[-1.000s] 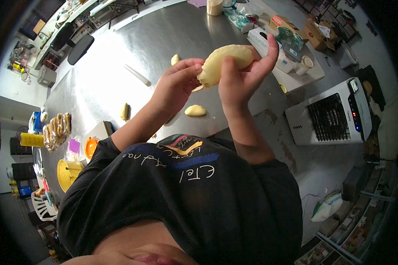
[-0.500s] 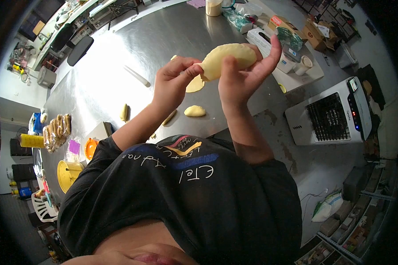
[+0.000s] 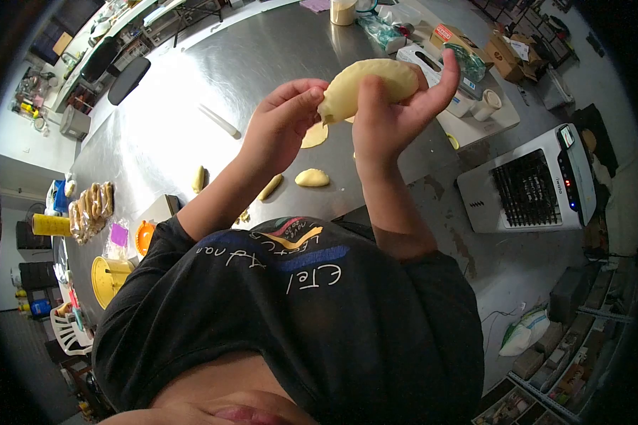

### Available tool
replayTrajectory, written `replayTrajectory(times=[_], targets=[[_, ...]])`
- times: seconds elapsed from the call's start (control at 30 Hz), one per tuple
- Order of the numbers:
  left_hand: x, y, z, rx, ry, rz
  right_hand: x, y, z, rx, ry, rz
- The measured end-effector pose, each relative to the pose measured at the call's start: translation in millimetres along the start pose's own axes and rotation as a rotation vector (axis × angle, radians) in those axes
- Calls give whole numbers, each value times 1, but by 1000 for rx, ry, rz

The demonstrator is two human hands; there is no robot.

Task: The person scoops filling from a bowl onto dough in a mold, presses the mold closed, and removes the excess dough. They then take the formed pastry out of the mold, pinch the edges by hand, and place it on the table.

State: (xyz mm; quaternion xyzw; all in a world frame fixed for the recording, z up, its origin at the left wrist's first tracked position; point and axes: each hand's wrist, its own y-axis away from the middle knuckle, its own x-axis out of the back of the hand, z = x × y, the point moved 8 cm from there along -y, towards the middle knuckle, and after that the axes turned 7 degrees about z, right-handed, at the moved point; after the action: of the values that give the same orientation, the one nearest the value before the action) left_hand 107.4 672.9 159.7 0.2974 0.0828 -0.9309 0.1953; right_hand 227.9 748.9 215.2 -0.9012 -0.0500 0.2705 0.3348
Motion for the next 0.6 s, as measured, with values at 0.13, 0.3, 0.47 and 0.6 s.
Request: replayTrajectory(times=[0.13,0.3,0.47,0.6], targets=[[-6,9,24,-485,-441,84,1,-3,-6,21,26,59],[-15,19,39,-782,-736,98,1,-6,-6,-20,-16,76],[-3,11,33,-570,-533,144,-1,-3,-5,-13,-5,87],[-1,8,29,-514,-493,145,-1,-6,-5,13,18,78]])
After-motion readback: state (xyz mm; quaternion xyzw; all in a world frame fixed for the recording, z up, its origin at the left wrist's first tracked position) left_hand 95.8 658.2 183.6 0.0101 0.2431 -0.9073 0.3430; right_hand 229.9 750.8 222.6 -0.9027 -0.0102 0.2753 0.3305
